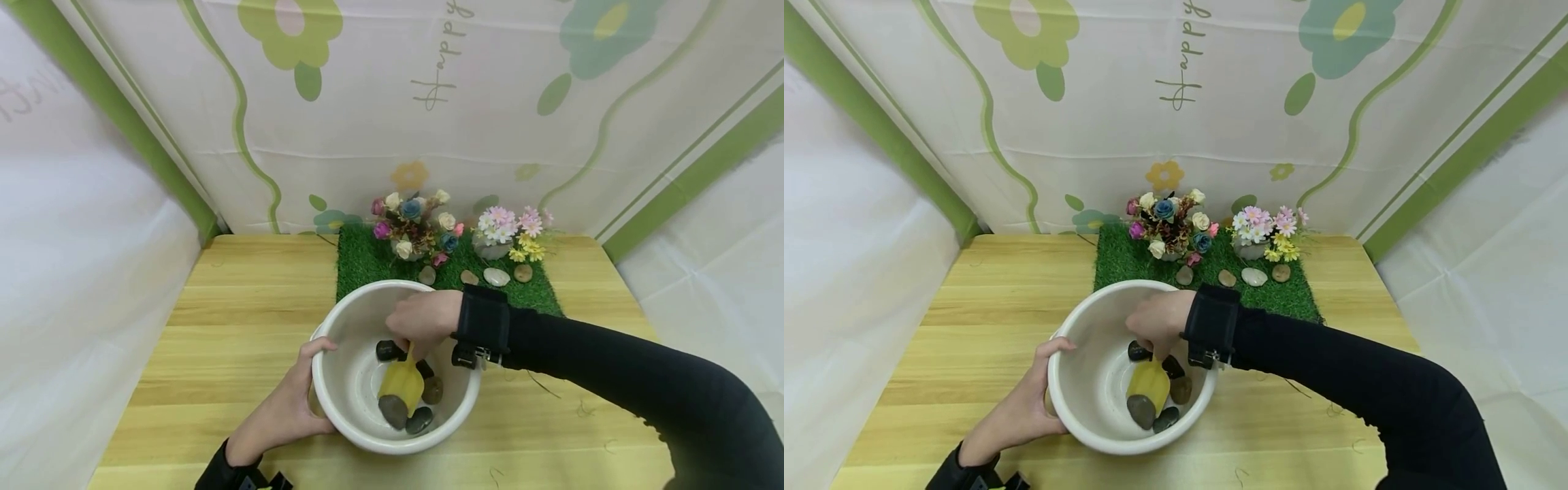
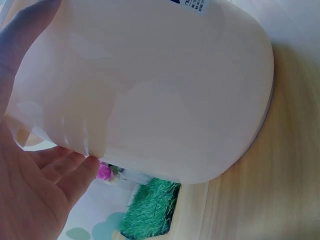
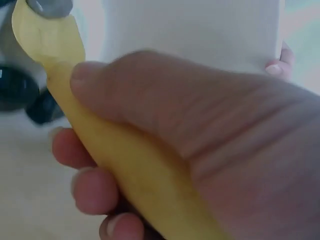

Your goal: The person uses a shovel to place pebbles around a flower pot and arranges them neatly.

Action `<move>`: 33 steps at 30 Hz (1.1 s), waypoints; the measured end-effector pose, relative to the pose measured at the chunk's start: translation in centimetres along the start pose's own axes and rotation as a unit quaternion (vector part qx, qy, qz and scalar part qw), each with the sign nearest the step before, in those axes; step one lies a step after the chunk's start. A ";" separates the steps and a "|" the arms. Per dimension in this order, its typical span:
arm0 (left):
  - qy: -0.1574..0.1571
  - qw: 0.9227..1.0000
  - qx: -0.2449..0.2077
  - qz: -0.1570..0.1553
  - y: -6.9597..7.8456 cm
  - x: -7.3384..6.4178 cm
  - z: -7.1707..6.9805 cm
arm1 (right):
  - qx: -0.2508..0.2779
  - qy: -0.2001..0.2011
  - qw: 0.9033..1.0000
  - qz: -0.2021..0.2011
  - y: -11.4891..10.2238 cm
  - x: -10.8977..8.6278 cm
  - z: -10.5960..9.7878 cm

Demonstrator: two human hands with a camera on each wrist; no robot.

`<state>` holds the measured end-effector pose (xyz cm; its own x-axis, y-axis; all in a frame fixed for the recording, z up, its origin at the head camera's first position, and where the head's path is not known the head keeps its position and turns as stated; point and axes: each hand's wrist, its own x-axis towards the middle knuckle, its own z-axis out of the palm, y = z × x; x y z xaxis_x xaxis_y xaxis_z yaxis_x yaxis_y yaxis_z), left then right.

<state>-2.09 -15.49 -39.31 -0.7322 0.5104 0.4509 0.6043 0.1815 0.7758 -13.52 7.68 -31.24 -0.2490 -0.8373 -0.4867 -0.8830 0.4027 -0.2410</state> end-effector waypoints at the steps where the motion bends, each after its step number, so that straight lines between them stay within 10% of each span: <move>1: 0.000 1.000 0.000 0.001 0.0 0.0 0.0 | 0.007 -0.002 1.000 -0.003 0.0 0.1 0.0; 33: 0.003 1.000 0.004 -0.007 -0.5 -0.2 0.0 | 0.094 -0.029 0.993 -0.059 0.7 1.6 0.9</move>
<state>-2.23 -15.67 -39.85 -0.7423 0.5035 0.4421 0.5964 0.1957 0.7785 -14.21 6.95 -32.97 -0.1206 -0.8621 -0.4922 -0.8139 0.3697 -0.4482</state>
